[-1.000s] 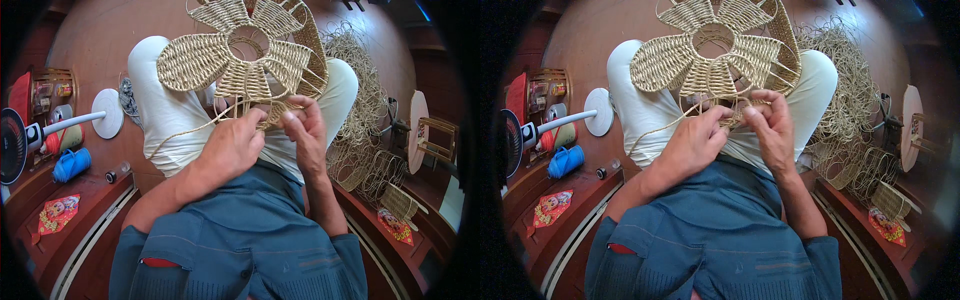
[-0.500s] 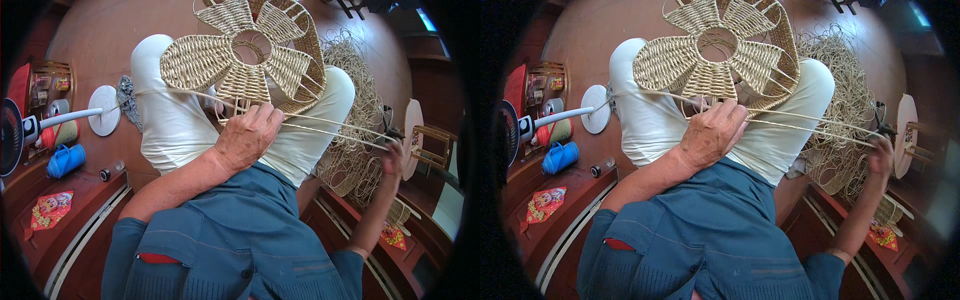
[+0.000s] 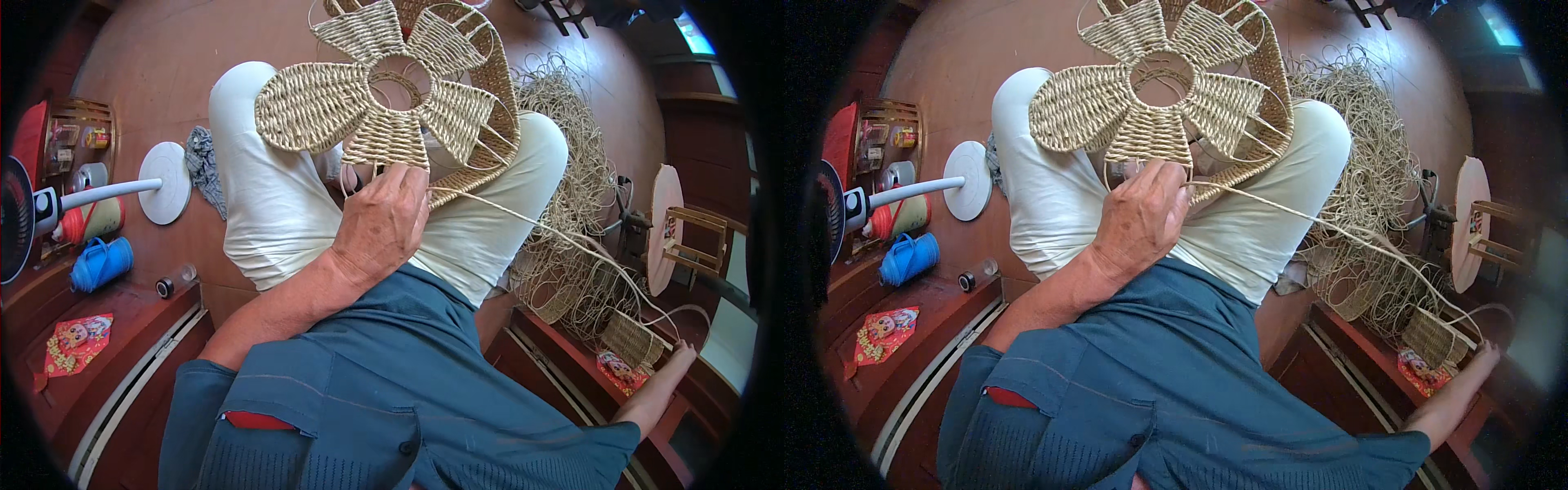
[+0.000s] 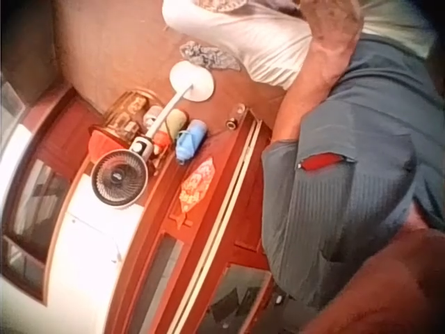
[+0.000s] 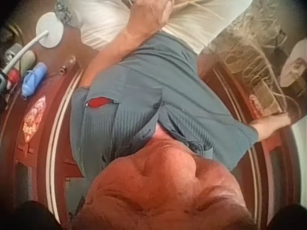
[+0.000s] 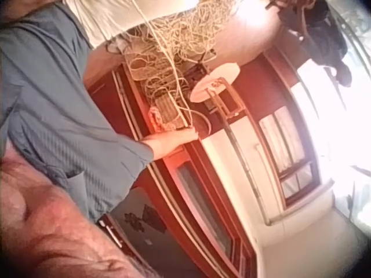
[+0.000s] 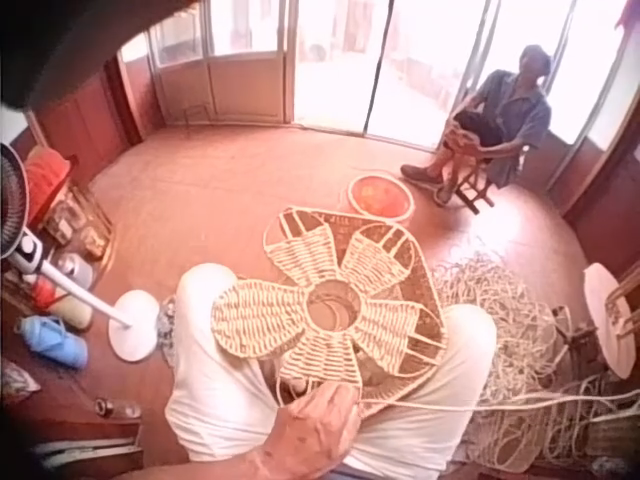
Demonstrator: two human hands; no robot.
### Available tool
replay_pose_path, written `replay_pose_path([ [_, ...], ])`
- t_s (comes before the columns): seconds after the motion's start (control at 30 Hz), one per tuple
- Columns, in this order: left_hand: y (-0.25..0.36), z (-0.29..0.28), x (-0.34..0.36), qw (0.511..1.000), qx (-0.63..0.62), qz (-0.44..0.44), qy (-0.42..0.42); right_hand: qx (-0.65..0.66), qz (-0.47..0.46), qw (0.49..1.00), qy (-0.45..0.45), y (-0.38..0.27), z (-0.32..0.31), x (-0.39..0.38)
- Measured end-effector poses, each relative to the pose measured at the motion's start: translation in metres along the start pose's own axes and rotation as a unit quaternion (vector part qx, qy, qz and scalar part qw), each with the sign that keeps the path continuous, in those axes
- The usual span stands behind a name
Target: Weave a wicker basket base by hand.
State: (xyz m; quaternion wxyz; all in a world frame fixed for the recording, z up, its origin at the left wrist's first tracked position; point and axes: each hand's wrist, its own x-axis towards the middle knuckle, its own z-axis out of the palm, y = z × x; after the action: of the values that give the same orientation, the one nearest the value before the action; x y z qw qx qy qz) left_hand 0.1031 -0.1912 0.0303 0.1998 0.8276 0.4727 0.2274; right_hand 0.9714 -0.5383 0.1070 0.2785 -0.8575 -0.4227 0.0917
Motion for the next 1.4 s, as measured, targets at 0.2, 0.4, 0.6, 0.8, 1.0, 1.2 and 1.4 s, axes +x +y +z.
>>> replay_pose_path([
  [0.2,-0.027,0.019,0.001,0.998,-0.064,-0.01,-0.022,0.06,0.144,0.975,0.159,-0.103,-0.065,0.042],
  [0.4,-0.022,0.007,0.006,0.997,-0.026,-0.053,-0.047,0.129,-0.018,0.955,-0.265,-0.453,0.299,-0.086],
  [0.6,-0.013,-0.014,0.005,0.98,-0.082,-0.105,-0.15,0.211,-0.045,0.9,-0.378,-0.564,0.421,-0.181],
  [0.8,-0.025,-0.021,0.009,0.933,-0.22,-0.158,-0.236,0.172,-0.249,0.924,-0.235,-0.582,0.465,-0.184],
  [1.0,-0.027,-0.018,0.008,0.924,-0.235,-0.186,-0.238,0.223,-0.121,0.899,-0.356,-0.592,0.467,-0.177],
  [1.2,-0.028,-0.017,0.004,0.928,-0.241,-0.178,-0.219,0.229,-0.155,0.914,-0.296,-0.582,0.485,-0.191],
  [1.4,-0.013,-0.02,-0.008,0.973,-0.146,-0.1,-0.146,0.452,0.062,0.824,-0.335,-0.587,0.471,-0.195],
])
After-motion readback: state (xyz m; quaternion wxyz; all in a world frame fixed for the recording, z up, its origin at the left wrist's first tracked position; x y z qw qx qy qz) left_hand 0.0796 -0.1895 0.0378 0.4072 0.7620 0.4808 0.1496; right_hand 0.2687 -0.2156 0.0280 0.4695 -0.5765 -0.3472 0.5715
